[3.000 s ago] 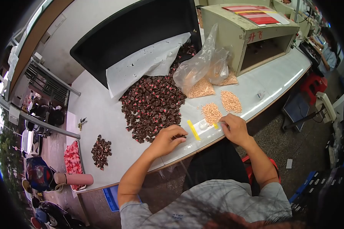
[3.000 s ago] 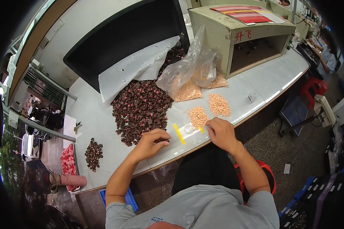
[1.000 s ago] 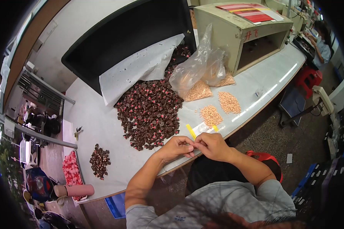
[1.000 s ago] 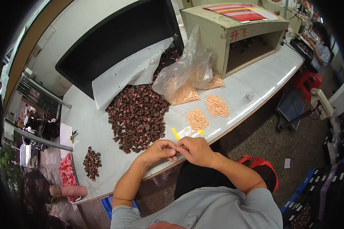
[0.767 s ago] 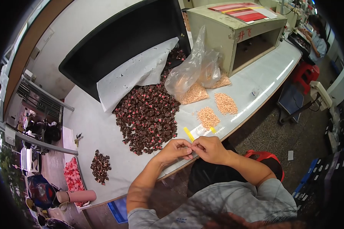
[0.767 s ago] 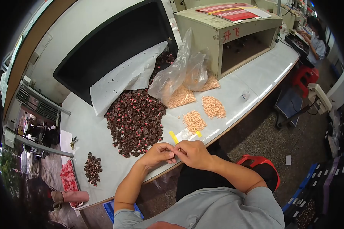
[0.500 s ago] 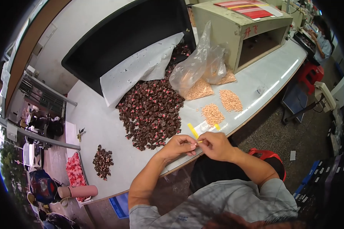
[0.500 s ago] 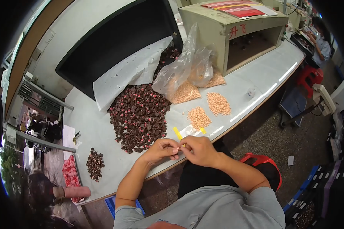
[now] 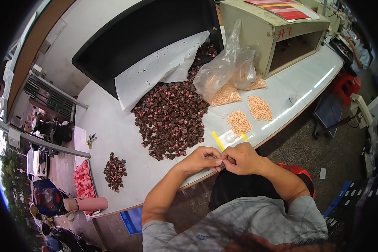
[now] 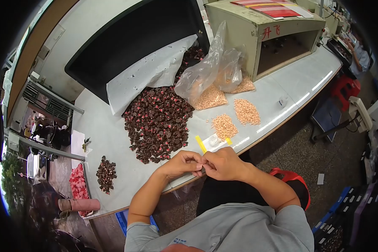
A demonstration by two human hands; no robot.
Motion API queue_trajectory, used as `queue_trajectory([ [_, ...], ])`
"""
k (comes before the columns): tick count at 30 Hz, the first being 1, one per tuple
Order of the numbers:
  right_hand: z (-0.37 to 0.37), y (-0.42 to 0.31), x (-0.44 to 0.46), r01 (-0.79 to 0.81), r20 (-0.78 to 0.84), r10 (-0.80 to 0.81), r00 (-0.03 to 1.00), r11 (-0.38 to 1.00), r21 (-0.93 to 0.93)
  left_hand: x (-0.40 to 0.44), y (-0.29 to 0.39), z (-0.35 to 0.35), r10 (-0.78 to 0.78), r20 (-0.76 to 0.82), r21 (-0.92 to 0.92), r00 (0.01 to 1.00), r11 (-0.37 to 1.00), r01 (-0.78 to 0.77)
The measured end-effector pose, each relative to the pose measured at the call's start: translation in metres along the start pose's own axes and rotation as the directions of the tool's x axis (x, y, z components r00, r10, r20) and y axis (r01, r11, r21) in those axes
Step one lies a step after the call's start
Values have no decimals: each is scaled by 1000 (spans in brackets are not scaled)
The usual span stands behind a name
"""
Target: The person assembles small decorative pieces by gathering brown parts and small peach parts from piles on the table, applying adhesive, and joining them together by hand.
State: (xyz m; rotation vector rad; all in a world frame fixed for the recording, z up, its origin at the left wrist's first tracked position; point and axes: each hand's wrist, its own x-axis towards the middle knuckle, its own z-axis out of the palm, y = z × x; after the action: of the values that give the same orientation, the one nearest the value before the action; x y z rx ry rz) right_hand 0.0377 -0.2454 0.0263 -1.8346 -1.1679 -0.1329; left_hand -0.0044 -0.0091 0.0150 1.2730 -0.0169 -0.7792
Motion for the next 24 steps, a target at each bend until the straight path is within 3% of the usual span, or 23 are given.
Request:
queue_trajectory([
  [12, -21, 8, 14, 12, 28, -12, 1000, 1000, -16, 4, -5, -5, 78, -51, -1, 996, 997, -78],
  [19, -60, 20, 43, 108, 207, -25, 978, 909, -403, 5, -6, -3, 99, -117, -17, 988, 995, -102],
  [24, -58, 27, 51, 177, 299, -24, 954, 850, -496, 5, -2, -5, 76, -138, -40, 987, 996, -82],
])
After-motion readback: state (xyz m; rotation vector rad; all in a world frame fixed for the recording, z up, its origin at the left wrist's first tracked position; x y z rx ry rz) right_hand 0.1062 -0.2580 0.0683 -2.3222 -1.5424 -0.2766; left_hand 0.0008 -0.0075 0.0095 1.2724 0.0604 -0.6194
